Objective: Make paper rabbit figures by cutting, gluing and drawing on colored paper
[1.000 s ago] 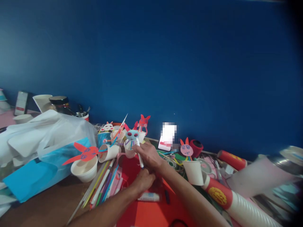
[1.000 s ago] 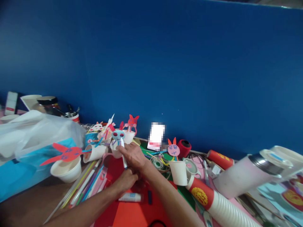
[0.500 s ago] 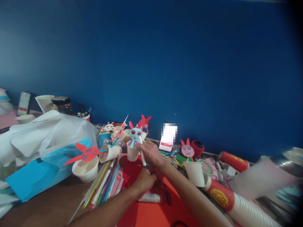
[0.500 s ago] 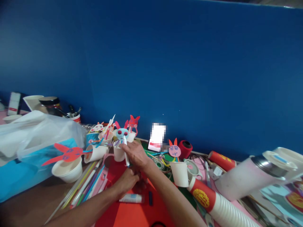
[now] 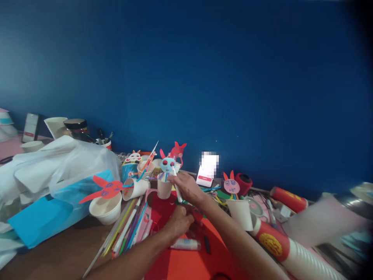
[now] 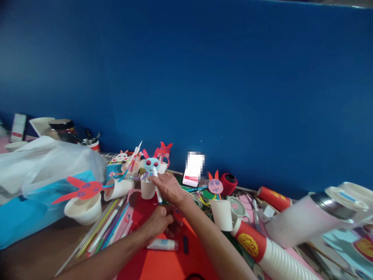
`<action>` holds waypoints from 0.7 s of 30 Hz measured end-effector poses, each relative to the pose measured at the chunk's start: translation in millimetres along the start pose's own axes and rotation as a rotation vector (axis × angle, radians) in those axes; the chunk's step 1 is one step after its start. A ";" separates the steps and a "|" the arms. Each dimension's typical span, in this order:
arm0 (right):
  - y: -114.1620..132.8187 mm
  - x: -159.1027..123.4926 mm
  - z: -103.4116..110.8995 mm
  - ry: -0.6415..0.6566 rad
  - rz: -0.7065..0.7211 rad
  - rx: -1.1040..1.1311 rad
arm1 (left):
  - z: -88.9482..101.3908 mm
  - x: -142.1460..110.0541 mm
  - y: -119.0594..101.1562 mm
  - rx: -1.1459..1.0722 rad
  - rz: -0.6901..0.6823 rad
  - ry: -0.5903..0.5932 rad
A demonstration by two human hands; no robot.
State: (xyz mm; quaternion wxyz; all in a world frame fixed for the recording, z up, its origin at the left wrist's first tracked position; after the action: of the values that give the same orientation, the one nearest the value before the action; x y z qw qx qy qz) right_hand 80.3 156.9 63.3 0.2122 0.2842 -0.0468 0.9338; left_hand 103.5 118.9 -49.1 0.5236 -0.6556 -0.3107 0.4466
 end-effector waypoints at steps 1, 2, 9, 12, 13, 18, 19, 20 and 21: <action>0.0 0.9 -0.3 0.000 0.005 -0.006 | 0.0 0.2 0.8 0.000 0.003 -0.002; -0.4 1.9 -0.6 -0.001 0.007 -0.014 | 0.0 0.5 1.5 -0.001 0.007 -0.004; -8.0 7.2 -3.1 -0.009 -0.054 -0.089 | -0.6 0.9 3.4 -0.005 0.015 -0.001; -8.7 5.8 -3.6 -0.010 -0.084 -0.094 | -0.4 0.9 3.8 -0.008 0.010 0.005; -8.5 4.9 -3.8 -0.010 -0.091 -0.094 | -0.4 0.8 3.7 -0.010 0.009 0.006; -5.3 1.6 -0.4 -0.044 -0.116 -0.068 | -0.6 1.2 2.4 -0.018 -0.006 -0.004; -4.5 1.5 1.1 -0.052 -0.117 -0.060 | 0.1 1.5 2.3 -0.028 -0.013 -0.015; -3.4 1.2 3.2 -0.062 -0.116 -0.054 | 1.0 1.9 2.5 -0.042 -0.021 -0.027; -2.3 0.6 6.0 -0.072 -0.115 -0.048 | 2.2 2.2 3.2 -0.058 -0.024 -0.042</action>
State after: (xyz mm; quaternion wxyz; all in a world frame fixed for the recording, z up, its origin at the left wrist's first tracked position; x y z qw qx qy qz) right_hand 83.9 158.0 68.6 0.2704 0.3148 -0.0602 0.9078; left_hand 102.2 121.0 -52.8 0.5031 -0.6571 -0.3422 0.4449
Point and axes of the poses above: each hand's wrist, its own x-axis towards the middle knuckle, its own z-axis out of the back of the hand, y = z × x, the point moved 9 cm from there along x, towards the middle knuckle, and after that the axes turned 6 degrees about x, right-handed, at the moved point
